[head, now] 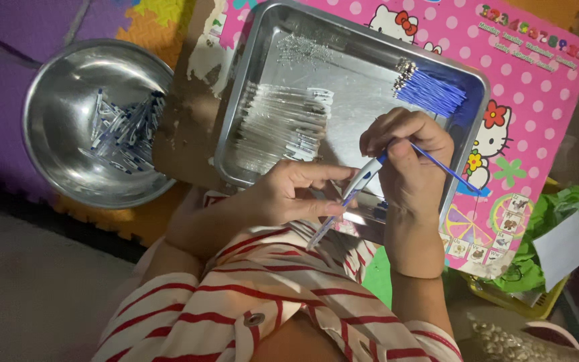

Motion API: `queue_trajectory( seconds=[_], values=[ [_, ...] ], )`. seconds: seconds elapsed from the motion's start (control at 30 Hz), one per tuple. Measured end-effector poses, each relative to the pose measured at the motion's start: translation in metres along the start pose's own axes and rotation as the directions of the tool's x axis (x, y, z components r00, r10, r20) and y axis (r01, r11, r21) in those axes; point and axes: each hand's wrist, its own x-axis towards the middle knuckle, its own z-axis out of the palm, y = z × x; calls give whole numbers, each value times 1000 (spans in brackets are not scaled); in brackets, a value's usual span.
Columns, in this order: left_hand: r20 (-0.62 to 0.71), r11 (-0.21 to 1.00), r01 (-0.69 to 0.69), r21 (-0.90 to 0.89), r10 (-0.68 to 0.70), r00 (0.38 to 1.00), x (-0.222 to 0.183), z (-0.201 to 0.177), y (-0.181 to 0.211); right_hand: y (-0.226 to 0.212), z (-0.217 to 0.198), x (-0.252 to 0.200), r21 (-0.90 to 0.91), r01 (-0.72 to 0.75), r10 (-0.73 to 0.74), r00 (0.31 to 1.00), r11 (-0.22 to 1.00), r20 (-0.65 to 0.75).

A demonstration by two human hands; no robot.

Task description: The person assembles pens by inserting blue ink refills into white pen barrels and placing the finished pens into a metal tray.

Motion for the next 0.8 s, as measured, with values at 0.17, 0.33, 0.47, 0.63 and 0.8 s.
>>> queue_trajectory(
  seconds=[0.17,0.33,0.47,0.63,0.8],
  values=[
    [-65,999,-17,38,19,998,3,0,5,5,-1,-4,30,-41,40,999,999,32],
    [-88,1000,23,-12,-24,996,-2,3,10,8,-2,-3,35,-44,42,997,998,62],
    [-79,1000,14,-19,-16,997,1,0,13,7,-3,-3,33,-61,61,998,998,17],
    [-72,998,26,-56,-30,997,-1,-5,0,3,-3,-3,14,-17,16,999,1000,43],
    [-66,993,50,-111,-57,996,0,-4,-5,1,-1,-3,36,-52,50,998,998,44]
  ],
)
